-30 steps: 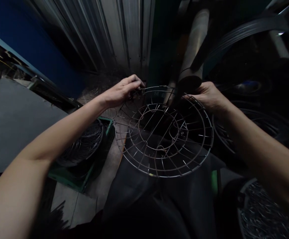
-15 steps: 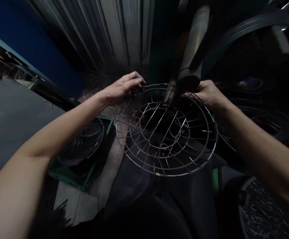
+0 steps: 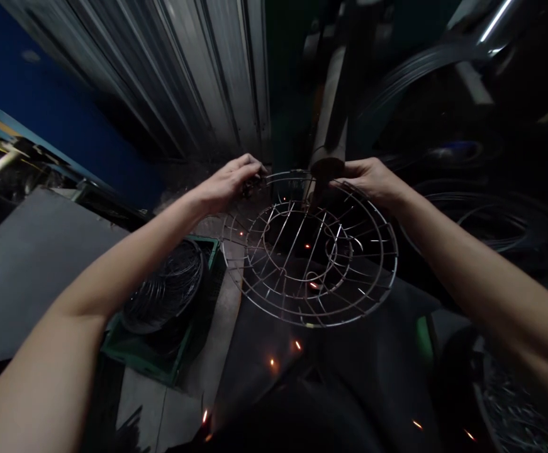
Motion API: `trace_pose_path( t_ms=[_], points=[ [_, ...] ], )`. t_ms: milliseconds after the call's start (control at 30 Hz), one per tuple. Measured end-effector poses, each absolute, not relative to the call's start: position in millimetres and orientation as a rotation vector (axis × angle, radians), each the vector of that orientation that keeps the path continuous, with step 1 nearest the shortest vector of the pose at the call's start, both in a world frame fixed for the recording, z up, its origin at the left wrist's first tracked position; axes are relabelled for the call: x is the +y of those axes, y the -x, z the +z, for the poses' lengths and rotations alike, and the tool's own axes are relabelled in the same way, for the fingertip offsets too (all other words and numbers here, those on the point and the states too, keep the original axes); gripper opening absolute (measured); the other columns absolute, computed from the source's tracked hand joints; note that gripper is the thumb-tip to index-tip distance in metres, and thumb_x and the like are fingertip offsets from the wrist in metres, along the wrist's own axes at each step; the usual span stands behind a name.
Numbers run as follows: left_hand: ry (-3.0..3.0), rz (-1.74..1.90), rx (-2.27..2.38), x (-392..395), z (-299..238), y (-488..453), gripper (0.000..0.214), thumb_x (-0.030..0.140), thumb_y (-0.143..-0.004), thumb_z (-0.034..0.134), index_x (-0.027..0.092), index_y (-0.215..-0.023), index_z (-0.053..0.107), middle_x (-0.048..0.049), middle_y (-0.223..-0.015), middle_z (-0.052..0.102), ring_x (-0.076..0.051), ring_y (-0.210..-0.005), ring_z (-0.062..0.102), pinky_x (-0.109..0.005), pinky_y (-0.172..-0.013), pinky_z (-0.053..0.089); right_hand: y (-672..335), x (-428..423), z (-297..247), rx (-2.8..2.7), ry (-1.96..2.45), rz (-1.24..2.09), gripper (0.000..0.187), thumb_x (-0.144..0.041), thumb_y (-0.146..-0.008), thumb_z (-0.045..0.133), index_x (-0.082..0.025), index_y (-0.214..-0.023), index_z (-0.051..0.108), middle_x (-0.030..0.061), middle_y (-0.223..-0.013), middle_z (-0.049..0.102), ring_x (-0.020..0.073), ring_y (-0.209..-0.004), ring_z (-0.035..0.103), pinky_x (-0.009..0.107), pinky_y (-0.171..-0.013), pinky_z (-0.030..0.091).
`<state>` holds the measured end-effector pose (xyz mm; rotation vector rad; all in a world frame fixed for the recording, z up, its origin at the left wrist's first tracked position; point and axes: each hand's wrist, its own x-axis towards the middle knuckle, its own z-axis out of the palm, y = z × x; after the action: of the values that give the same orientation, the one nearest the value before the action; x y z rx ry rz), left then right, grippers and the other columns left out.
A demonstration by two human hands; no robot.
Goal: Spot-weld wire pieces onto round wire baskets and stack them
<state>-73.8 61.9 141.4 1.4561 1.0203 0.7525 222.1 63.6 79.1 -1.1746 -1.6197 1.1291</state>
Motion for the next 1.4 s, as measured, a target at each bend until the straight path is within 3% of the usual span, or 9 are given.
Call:
trace_pose_path(
  t_ms=[167,400,567,833,1067,1267,1400],
  points=[
    [-1.482,0.826,1.013,37,138,74,0.012,0.027,-0.088,0.047,0.018,-0.08,0.05,0.0018,-0.069,0.049,-0.007,-0.053,0.044,-0.017,-0.047,0.035,-267,-3,83,-1.539,1.471,0.764,0.042,-0.044,-0.067,0.072,-0.02,-0.102,0.071,0.0073,-0.107,0.069,0.0245,-0.102,0.061,0.04,-0.099,0.042],
    [-1.641,0.954,1.03,-22,113,75,0.015,0.034,-0.09,0.045,0.02,-0.086,0.047,0.0022,-0.077,0.051,-0.006,-0.058,0.048,-0.019,-0.053,0.041,-300,-176,38,-1.086,1.977,0.798,0.024,-0.047,-0.06,0.07,-0.041,-0.084,0.073,0.0017,-0.101,0.07,0.0338,-0.108,0.059,0.046,-0.099,0.043],
    [-1.7,1.033,1.137,-37,113,59,0.013,0.032,-0.091,0.045,0.02,-0.087,0.048,0.0025,-0.073,0.05,-0.007,-0.057,0.049,-0.02,-0.053,0.041,-280,-246,35,-0.858,2.05,0.829,0.018,-0.047,-0.058,0.07,-0.044,-0.075,0.073,-0.0007,-0.093,0.071,0.0338,-0.102,0.062,0.046,-0.095,0.047],
    [-1.316,0.935,1.242,-36,140,50,0.012,0.026,-0.091,0.043,0.021,-0.08,0.043,0.0028,-0.065,0.048,-0.006,-0.045,0.044,-0.019,-0.038,0.035,-264,-241,57,-1.077,1.903,0.882,0.029,-0.052,-0.068,0.066,-0.032,-0.088,0.074,0.0012,-0.098,0.071,0.032,-0.101,0.062,0.046,-0.094,0.047],
    [-1.425,1.017,1.218,-65,97,39,0.016,0.035,-0.087,0.051,0.021,-0.086,0.043,0.0034,-0.073,0.05,-0.007,-0.055,0.051,-0.018,-0.048,0.043,-270,-229,35,-1.064,1.835,0.838,0.035,-0.055,-0.073,0.064,-0.025,-0.092,0.07,0.0041,-0.095,0.069,0.0267,-0.095,0.063,0.043,-0.09,0.048],
    [-1.574,1.032,1.328,-74,77,37,0.021,0.042,-0.088,0.048,0.022,-0.091,0.044,0.0035,-0.07,0.051,-0.009,-0.058,0.053,-0.02,-0.055,0.044,-244,-199,-18,-0.734,1.715,1.001,0.053,-0.065,-0.063,0.062,-0.021,-0.093,0.061,0.006,-0.088,0.068,0.0233,-0.08,0.064,0.035,-0.064,0.052],
    [-1.522,1.032,1.303,-86,68,37,0.02,0.042,-0.089,0.046,0.023,-0.092,0.043,0.0038,-0.072,0.051,-0.009,-0.059,0.054,-0.021,-0.057,0.045,-231,-194,-37,-0.595,1.638,1.011,0.053,-0.061,-0.061,0.064,-0.022,-0.096,0.057,0.0049,-0.091,0.066,0.0191,-0.078,0.064,0.028,-0.058,0.049]
  ],
)
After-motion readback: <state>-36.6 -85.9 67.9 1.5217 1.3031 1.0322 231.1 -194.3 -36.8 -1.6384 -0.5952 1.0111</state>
